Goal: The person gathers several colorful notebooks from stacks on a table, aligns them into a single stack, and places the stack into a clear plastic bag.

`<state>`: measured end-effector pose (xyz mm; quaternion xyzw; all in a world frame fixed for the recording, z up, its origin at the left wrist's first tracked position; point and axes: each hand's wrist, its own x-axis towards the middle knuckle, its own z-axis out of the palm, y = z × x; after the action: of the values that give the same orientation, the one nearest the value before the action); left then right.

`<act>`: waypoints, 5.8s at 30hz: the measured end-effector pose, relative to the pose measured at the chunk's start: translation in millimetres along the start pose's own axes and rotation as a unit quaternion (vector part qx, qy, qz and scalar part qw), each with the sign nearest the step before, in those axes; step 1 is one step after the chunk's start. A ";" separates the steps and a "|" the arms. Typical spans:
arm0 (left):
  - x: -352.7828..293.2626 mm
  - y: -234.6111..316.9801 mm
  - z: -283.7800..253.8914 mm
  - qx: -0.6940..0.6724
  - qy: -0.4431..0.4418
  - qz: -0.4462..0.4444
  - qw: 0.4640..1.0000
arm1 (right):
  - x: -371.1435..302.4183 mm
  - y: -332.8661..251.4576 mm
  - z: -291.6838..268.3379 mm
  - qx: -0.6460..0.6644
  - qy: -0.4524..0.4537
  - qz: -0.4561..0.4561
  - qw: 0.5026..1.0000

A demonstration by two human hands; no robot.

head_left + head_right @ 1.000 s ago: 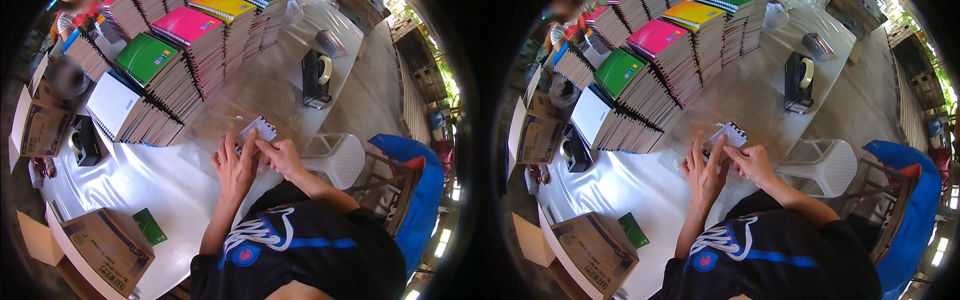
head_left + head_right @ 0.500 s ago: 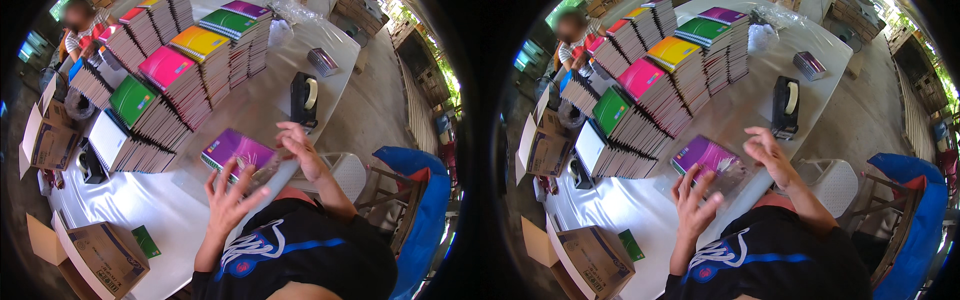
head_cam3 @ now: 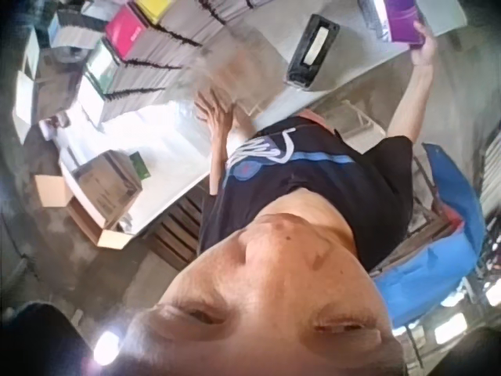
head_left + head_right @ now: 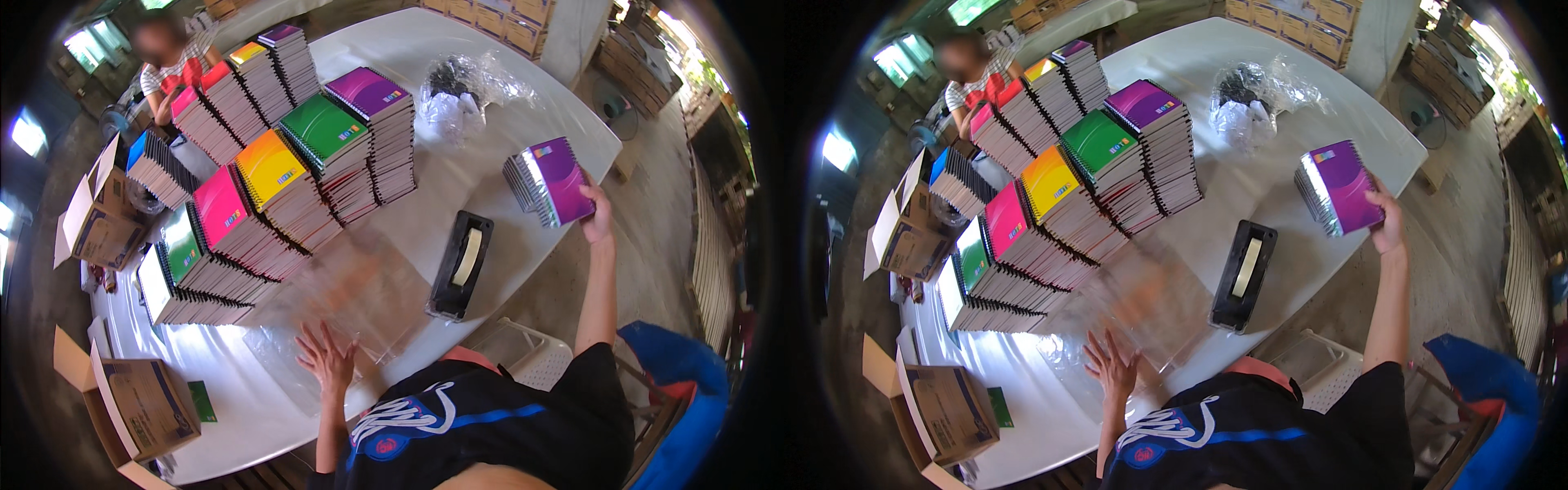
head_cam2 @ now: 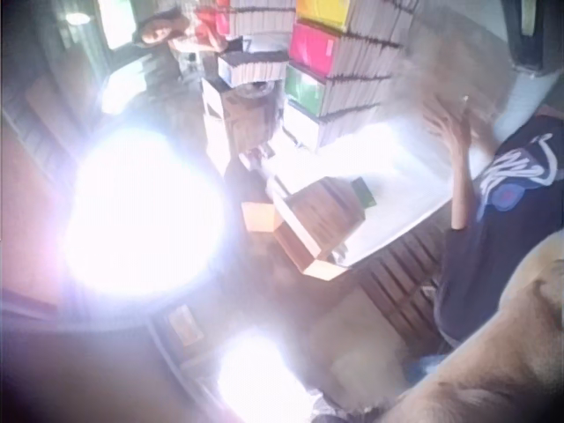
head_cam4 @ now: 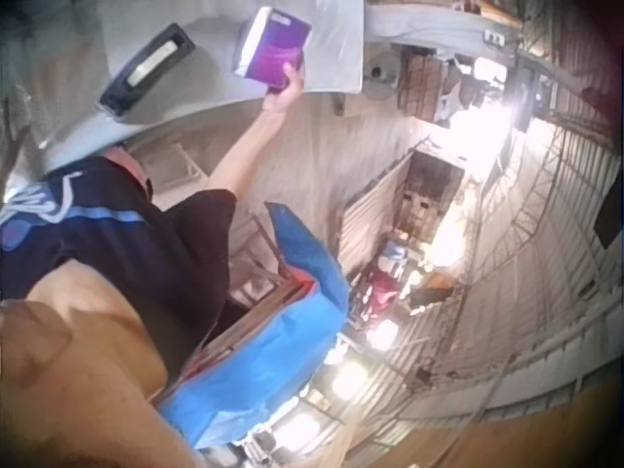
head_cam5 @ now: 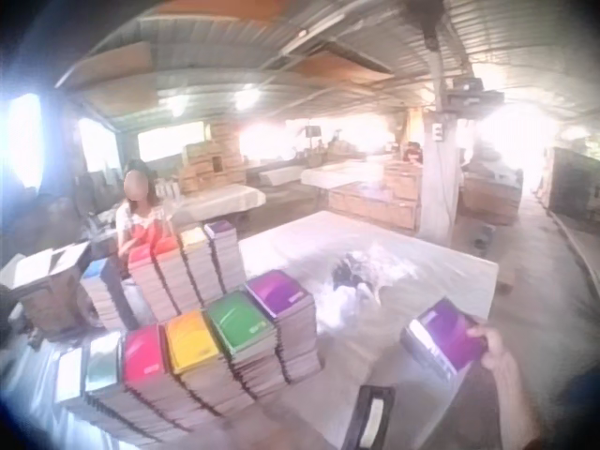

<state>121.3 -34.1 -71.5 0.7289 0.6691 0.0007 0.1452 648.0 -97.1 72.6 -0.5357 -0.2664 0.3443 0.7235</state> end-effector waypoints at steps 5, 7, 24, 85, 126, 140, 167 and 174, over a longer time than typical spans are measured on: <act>-2.2 -5.4 -7.0 0.032 -0.062 -0.009 0.998 | 81.7 30.4 -55.5 -0.032 -0.005 0.071 0.997; -7.4 -4.8 -8.8 0.011 -0.035 -0.009 0.999 | 104.0 55.8 -72.2 -0.130 0.001 0.093 0.987; -15.5 -57.7 -41.8 -0.123 0.256 0.036 0.958 | -1.2 38.7 158.8 -0.264 -0.076 -0.252 0.928; 96.7 -186.3 -277.8 -0.847 0.014 0.105 0.520 | -64.3 62.6 571.0 -0.426 -0.491 -0.240 0.721; 100.9 -89.7 -254.2 -0.850 0.048 0.112 0.512 | -42.3 80.8 481.7 -0.481 -0.298 -0.476 0.673; 87.8 -82.8 -250.6 -0.893 0.042 0.104 0.436 | -102.8 21.9 496.2 -0.403 -0.254 -0.575 0.665; 95.0 -39.2 -236.5 -0.873 -0.028 0.088 0.480 | -13.8 5.5 437.5 -0.484 -0.163 -0.530 0.676; 104.1 -43.0 -219.3 -0.923 -0.107 0.107 0.353 | -128.9 0.3 443.6 -0.487 -0.244 -0.691 0.476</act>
<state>47.4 116.4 109.3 0.1951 0.1425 0.5552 0.7959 233.2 64.5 196.2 -0.3391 -0.8408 -0.3349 0.2566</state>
